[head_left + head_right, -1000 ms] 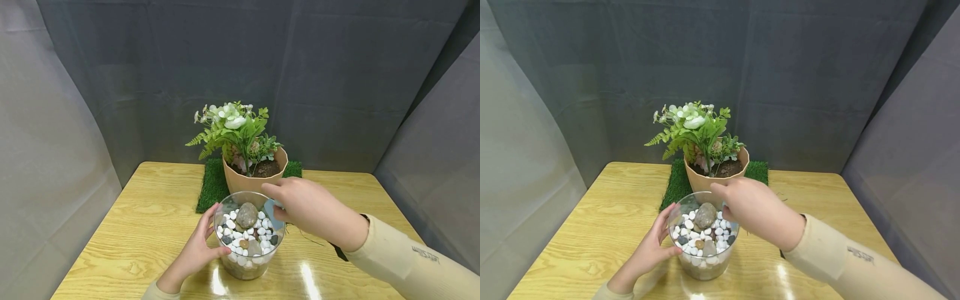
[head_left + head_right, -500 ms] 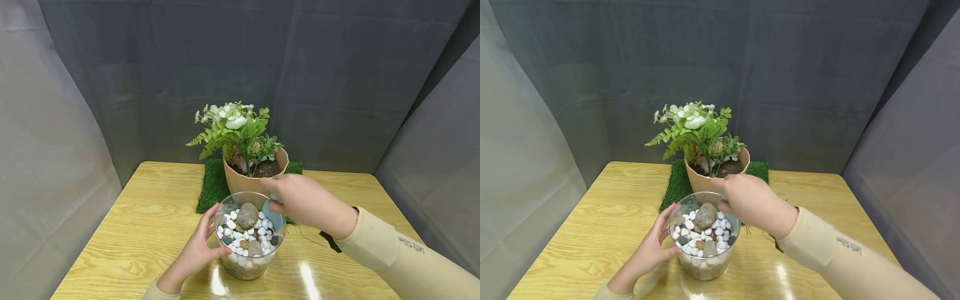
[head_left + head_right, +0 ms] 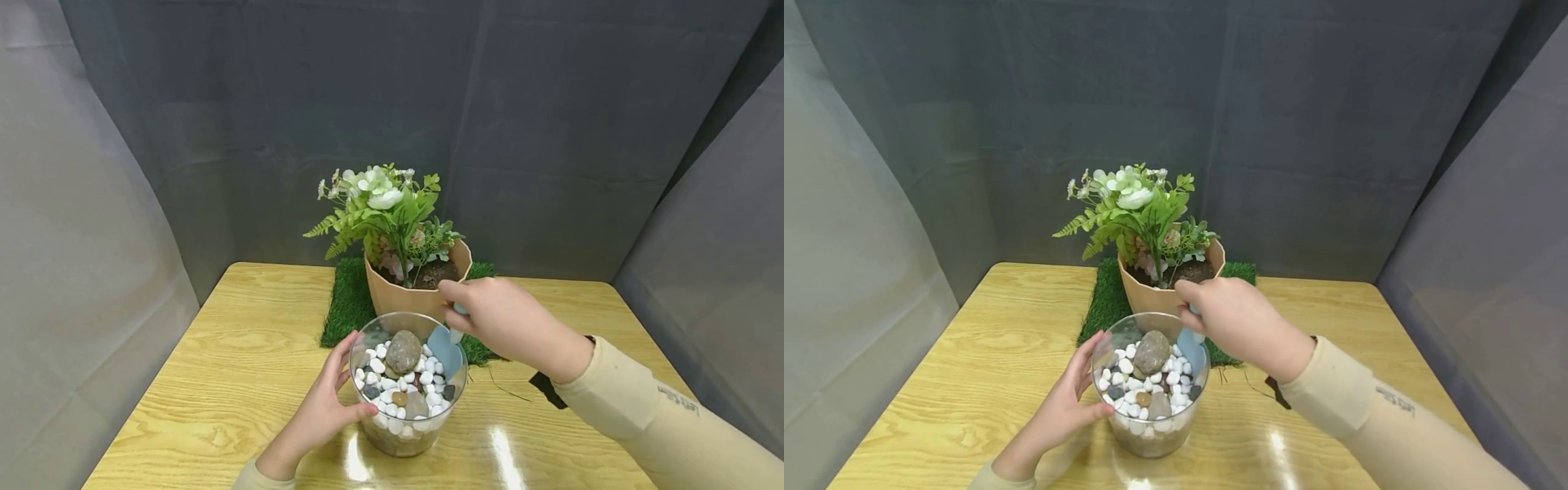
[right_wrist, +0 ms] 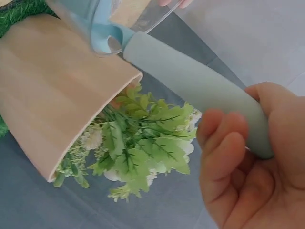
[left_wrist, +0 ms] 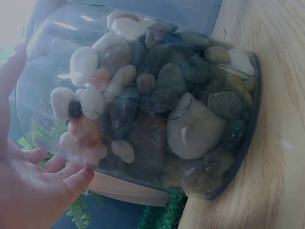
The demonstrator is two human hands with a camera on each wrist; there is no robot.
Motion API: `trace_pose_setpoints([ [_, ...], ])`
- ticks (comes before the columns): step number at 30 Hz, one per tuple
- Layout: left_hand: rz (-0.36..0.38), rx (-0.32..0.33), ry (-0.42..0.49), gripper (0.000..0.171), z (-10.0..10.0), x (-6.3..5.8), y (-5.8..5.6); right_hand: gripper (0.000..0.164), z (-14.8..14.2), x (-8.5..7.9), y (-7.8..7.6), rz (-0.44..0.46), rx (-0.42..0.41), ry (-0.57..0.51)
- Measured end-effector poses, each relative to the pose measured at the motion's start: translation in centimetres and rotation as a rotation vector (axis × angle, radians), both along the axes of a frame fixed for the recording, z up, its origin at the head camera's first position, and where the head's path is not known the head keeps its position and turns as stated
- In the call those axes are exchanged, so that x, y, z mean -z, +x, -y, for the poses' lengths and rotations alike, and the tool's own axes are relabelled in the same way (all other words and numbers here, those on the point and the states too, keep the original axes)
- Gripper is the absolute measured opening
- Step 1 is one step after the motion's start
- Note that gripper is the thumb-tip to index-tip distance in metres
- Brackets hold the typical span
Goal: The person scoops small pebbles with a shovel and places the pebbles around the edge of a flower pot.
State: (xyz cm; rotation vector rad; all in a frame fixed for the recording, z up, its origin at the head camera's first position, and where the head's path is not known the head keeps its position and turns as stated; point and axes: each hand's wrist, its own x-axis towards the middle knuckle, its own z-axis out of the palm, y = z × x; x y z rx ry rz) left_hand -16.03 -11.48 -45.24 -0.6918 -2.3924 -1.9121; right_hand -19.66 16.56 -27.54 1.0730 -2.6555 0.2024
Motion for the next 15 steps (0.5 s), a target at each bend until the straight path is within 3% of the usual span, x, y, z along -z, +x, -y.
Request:
trace_pose_setpoints([
  [15, -0.012, 0.014, 0.012, 0.110, 0.0, 0.1, -0.1, 0.022, -1.6, 0.9, -0.7, 0.071, 0.043, -0.091],
])
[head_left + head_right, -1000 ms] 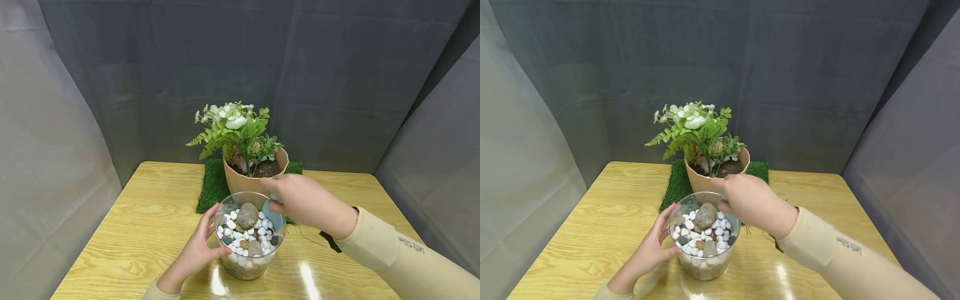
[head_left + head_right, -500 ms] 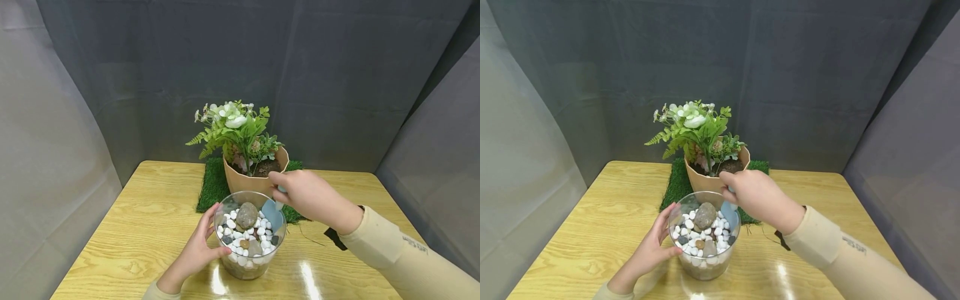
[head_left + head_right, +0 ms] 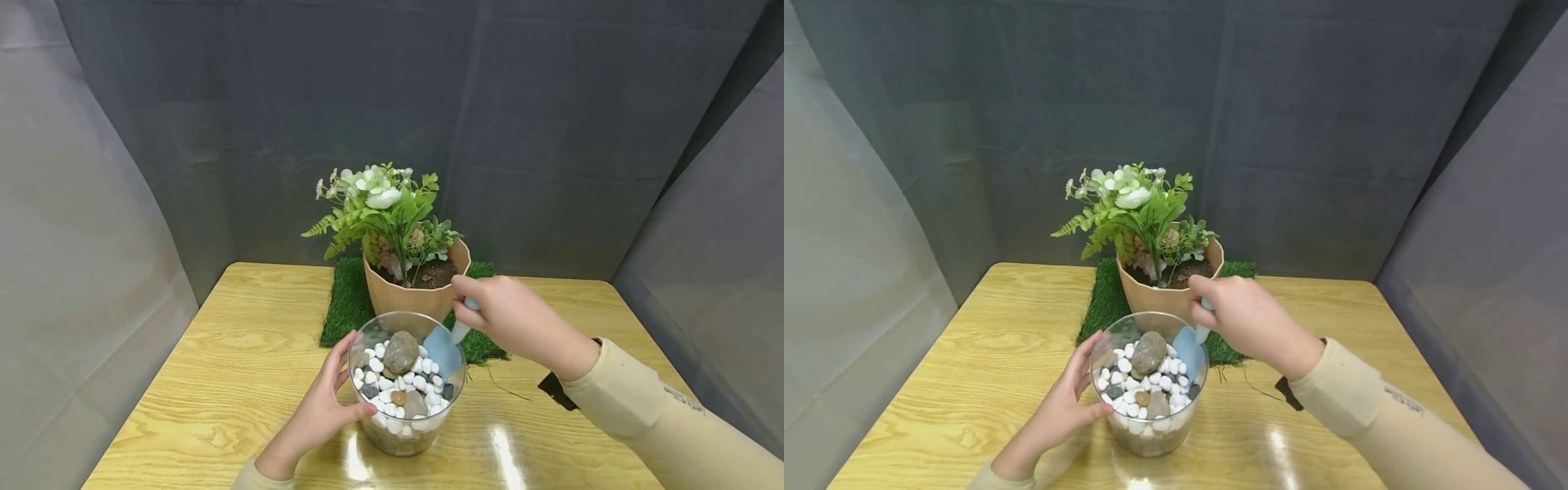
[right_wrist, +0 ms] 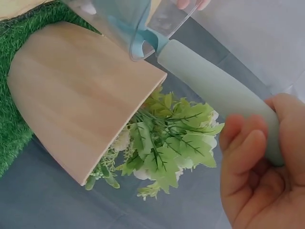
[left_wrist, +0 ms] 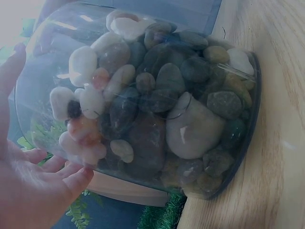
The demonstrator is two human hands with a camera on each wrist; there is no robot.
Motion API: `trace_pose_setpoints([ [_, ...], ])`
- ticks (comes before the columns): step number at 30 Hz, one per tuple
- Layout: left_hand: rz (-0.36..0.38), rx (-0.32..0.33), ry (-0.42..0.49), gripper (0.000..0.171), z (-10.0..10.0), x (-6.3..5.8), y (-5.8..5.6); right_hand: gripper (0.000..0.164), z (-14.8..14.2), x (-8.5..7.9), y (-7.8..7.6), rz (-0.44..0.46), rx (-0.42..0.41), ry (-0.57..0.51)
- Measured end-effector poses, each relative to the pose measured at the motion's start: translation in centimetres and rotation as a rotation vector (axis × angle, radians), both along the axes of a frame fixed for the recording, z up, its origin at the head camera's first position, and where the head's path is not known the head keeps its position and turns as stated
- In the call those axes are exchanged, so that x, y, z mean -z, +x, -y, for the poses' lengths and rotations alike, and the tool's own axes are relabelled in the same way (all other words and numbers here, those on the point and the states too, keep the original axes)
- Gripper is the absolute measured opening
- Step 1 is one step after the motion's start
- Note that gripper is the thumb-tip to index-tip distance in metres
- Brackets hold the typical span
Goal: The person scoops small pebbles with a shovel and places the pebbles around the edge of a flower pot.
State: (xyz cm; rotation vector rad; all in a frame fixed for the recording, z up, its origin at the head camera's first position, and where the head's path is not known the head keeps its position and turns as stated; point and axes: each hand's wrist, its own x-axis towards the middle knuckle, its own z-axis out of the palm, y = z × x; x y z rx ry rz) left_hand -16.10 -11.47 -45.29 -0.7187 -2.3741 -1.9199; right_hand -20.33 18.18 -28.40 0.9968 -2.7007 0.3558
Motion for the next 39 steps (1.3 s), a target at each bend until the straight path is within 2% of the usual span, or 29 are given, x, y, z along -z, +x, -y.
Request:
trace_pose_setpoints([
  [6, 0.000, 0.003, 0.001, 0.110, 0.0, 0.0, 0.0, 0.025, -0.6, 0.6, -0.3, 0.035, 0.038, -0.051],
  [16, -0.015, 0.005, 0.005, 0.110, -0.1, -0.1, 0.0, 0.031, -1.4, 1.1, -0.4, 0.046, 0.060, -0.127],
  [26, -0.016, 0.013, 0.017, 0.109, -0.1, -0.1, -0.1, 0.030, -2.2, 1.9, -0.2, 0.116, 0.118, -0.196],
  [34, -0.015, 0.007, 0.010, 0.110, 0.0, 0.0, -0.1, 0.025, -3.0, 3.3, -0.1, 0.282, 0.207, -0.306],
  [39, -0.027, 0.010, 0.010, 0.109, 0.0, 0.1, -0.2, 0.025, -3.6, 4.1, 0.2, 0.237, 0.219, -0.340],
])
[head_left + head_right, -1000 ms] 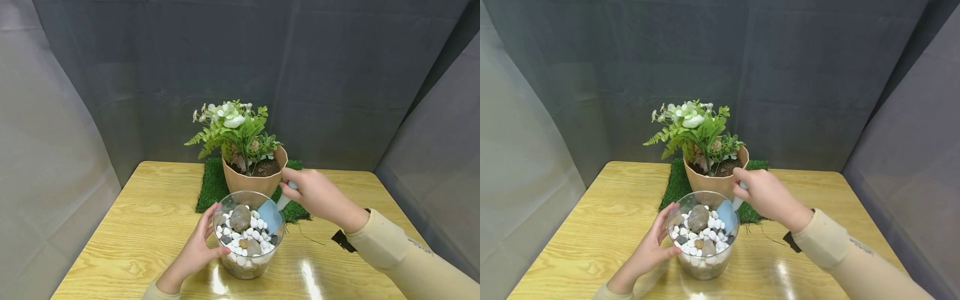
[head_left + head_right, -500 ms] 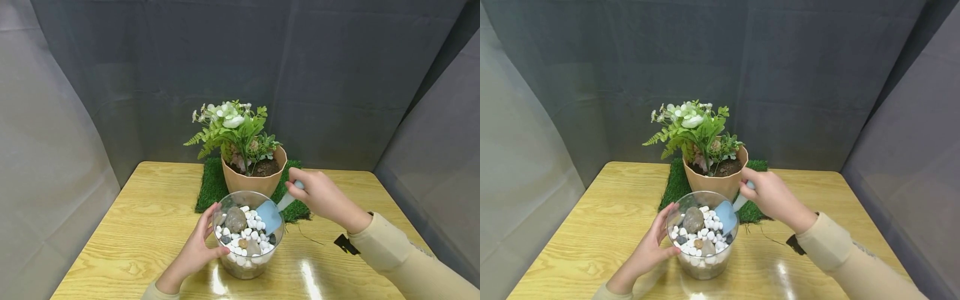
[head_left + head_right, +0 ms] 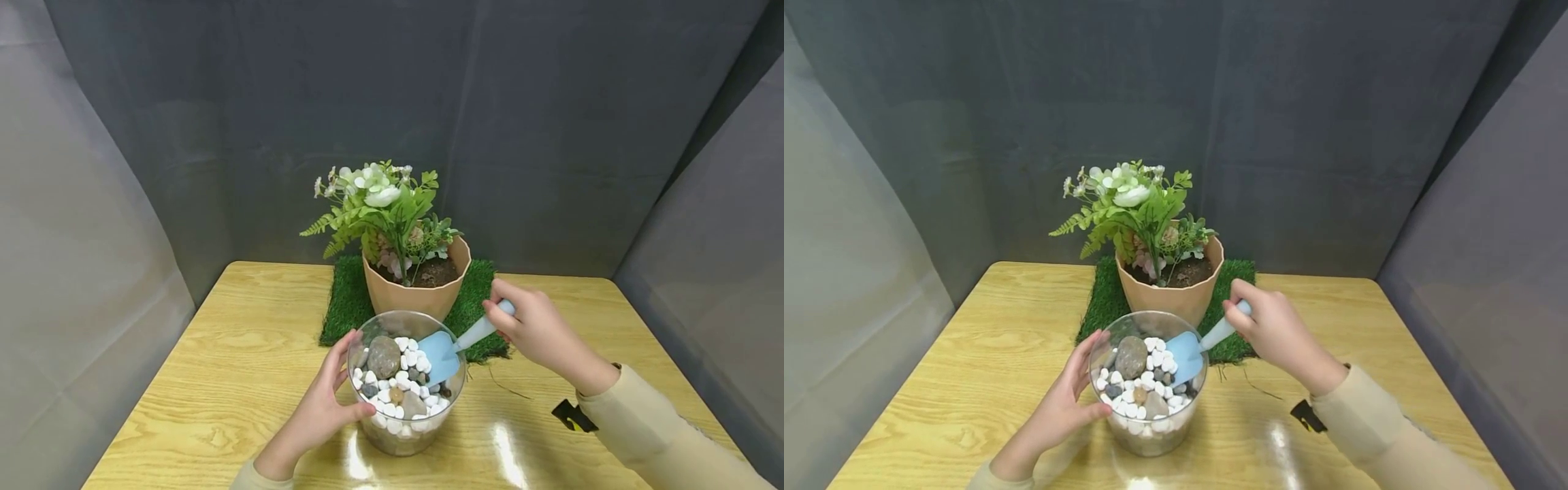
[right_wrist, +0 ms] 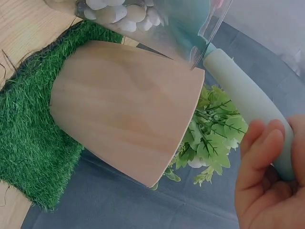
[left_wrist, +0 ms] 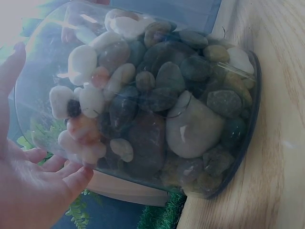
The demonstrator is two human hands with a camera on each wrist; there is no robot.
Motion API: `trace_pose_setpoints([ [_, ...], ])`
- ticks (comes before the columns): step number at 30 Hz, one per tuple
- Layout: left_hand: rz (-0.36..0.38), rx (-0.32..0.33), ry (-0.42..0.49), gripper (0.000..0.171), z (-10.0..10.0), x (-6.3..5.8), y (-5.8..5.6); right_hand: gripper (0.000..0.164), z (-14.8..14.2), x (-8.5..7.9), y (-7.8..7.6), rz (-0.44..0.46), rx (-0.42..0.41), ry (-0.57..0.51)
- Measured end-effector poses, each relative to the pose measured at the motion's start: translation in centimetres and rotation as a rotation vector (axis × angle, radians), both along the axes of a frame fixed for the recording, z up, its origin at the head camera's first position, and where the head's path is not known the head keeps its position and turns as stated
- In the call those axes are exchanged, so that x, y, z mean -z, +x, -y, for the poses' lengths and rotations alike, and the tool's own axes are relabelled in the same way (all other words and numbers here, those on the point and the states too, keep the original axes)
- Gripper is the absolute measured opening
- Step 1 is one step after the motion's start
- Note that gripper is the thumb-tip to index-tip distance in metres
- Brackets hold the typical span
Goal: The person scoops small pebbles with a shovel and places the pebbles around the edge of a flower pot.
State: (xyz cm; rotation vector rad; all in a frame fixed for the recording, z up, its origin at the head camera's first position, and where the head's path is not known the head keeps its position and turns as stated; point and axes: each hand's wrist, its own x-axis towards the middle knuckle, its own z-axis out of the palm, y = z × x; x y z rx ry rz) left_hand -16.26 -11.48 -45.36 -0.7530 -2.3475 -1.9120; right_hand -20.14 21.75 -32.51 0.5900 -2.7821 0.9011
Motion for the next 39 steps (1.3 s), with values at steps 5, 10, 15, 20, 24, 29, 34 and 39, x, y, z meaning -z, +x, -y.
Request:
trace_pose_setpoints([
  [5, -0.009, 0.001, 0.003, 0.108, -0.02, 0.02, -0.04, 0.025, -0.08, 0.11, 0.28, -0.023, 0.021, 0.007],
  [10, 0.001, 0.005, 0.008, 0.108, -0.03, 0.01, -0.03, 0.025, 0.11, 0.23, 0.71, -0.049, 0.038, 0.025],
  [15, 0.004, 0.010, 0.013, 0.108, -0.04, -0.04, -0.05, 0.025, 0.56, 0.37, 0.91, -0.149, -0.001, 0.062],
  [20, 0.003, 0.008, 0.011, 0.109, -0.05, -0.02, -0.06, 0.026, 0.83, 0.40, 0.83, -0.170, -0.031, 0.050],
  [24, 0.006, 0.005, 0.007, 0.109, -0.08, -0.01, -0.05, 0.024, 0.82, 0.37, 0.80, -0.114, -0.014, 0.023],
  [29, 0.014, 0.000, -0.001, 0.110, -0.09, -0.03, 0.00, 0.025, 0.78, 0.42, 0.73, -0.066, 0.007, -0.002],
  [34, 0.017, -0.003, -0.007, 0.110, -0.07, -0.08, 0.06, 0.025, 0.49, 0.54, 0.71, -0.030, 0.025, -0.030],
  [39, 0.022, -0.001, 0.001, 0.110, -0.09, -0.13, 0.09, 0.025, 0.37, 0.63, 0.65, 0.001, 0.037, -0.052],
])
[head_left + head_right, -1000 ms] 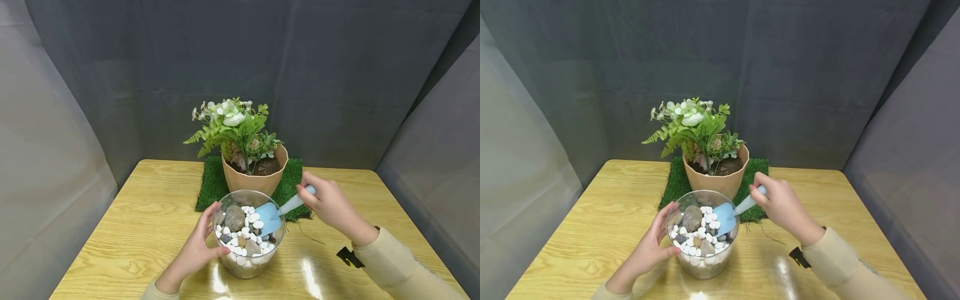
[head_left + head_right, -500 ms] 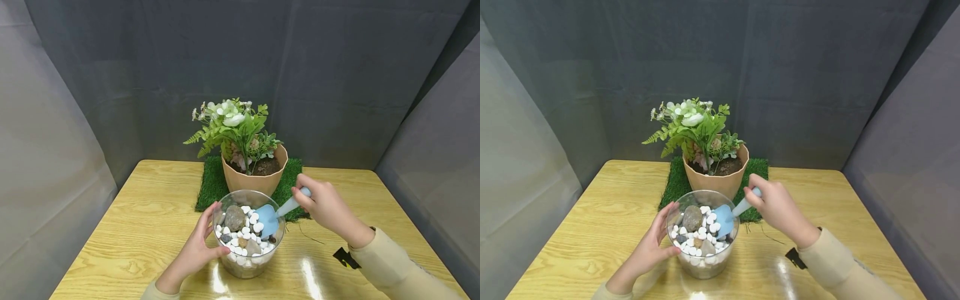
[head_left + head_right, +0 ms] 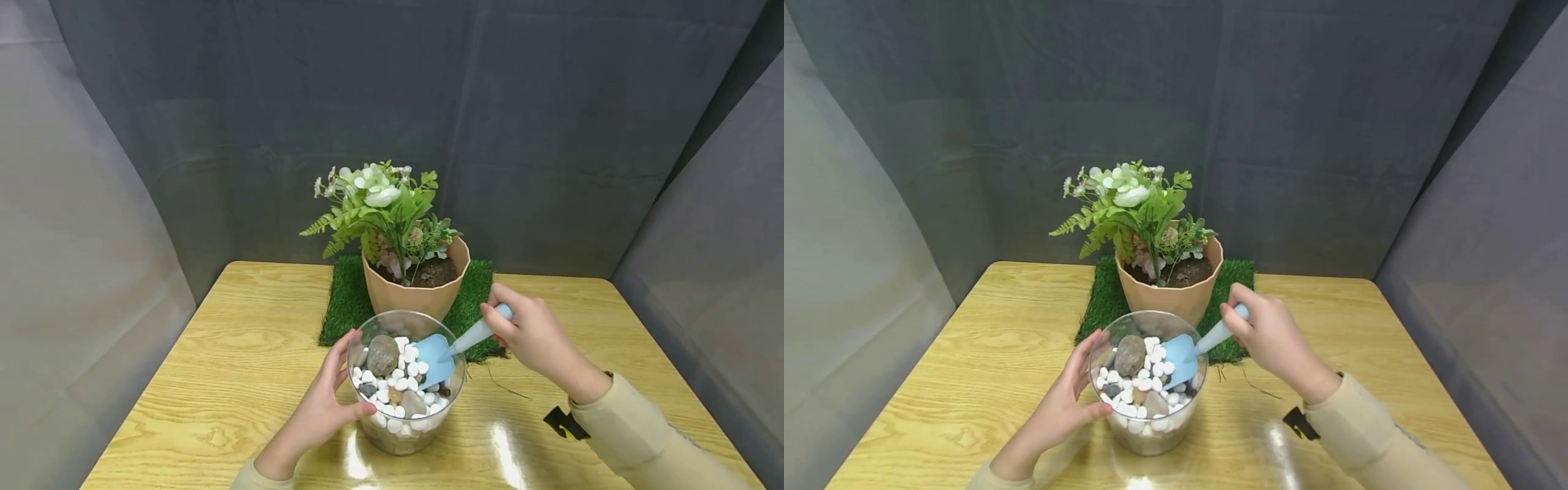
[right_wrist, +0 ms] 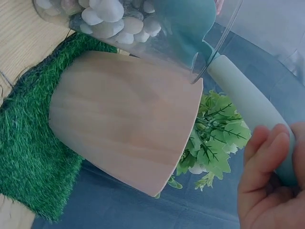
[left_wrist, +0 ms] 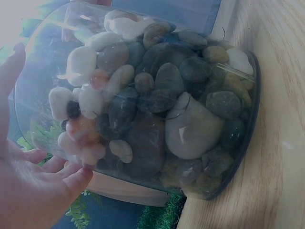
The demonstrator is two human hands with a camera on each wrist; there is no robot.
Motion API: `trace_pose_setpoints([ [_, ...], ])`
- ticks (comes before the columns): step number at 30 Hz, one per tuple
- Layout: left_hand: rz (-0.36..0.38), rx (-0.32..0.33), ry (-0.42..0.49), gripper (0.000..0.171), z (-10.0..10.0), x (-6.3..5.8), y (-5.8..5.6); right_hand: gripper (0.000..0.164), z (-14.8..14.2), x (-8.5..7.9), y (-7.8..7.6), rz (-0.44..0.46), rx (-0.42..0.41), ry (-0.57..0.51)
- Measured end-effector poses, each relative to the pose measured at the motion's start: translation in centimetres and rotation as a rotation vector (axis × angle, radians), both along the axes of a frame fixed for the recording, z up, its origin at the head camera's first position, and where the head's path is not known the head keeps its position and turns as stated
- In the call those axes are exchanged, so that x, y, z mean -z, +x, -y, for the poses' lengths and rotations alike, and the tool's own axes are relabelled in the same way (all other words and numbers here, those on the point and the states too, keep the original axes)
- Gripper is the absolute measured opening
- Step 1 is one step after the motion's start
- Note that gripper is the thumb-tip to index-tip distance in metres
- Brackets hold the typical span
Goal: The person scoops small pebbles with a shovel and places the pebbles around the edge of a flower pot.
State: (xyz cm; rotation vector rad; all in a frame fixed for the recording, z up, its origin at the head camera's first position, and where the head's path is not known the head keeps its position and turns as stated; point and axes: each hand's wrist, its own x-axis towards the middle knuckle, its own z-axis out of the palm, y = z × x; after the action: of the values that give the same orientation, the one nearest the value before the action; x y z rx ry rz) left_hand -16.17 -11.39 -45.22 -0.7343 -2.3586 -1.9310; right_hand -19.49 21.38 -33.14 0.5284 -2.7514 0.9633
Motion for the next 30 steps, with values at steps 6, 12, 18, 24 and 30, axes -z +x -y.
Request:
trace_pose_setpoints([
  [6, -0.004, 0.001, 0.001, 0.110, 0.0, 0.1, 0.0, 0.025, -0.2, 0.7, 0.1, 0.096, 0.045, -0.084],
  [12, -0.015, 0.002, -0.001, 0.110, 0.0, 0.2, -0.1, 0.025, -0.1, 1.7, 0.4, 0.112, 0.082, -0.143],
  [18, -0.015, 0.005, -0.003, 0.110, 0.0, 0.2, -0.1, 0.026, 0.1, 2.0, 0.8, 0.077, 0.111, -0.156],
  [24, -0.012, 0.001, -0.004, 0.110, 0.0, 0.2, -0.1, 0.025, 0.5, 2.4, 1.1, 0.063, 0.128, -0.167],
  [30, 0.000, 0.003, 0.009, 0.111, 0.0, 0.2, -0.1, 0.025, 0.9, 2.7, 1.2, 0.059, 0.150, -0.169],
])
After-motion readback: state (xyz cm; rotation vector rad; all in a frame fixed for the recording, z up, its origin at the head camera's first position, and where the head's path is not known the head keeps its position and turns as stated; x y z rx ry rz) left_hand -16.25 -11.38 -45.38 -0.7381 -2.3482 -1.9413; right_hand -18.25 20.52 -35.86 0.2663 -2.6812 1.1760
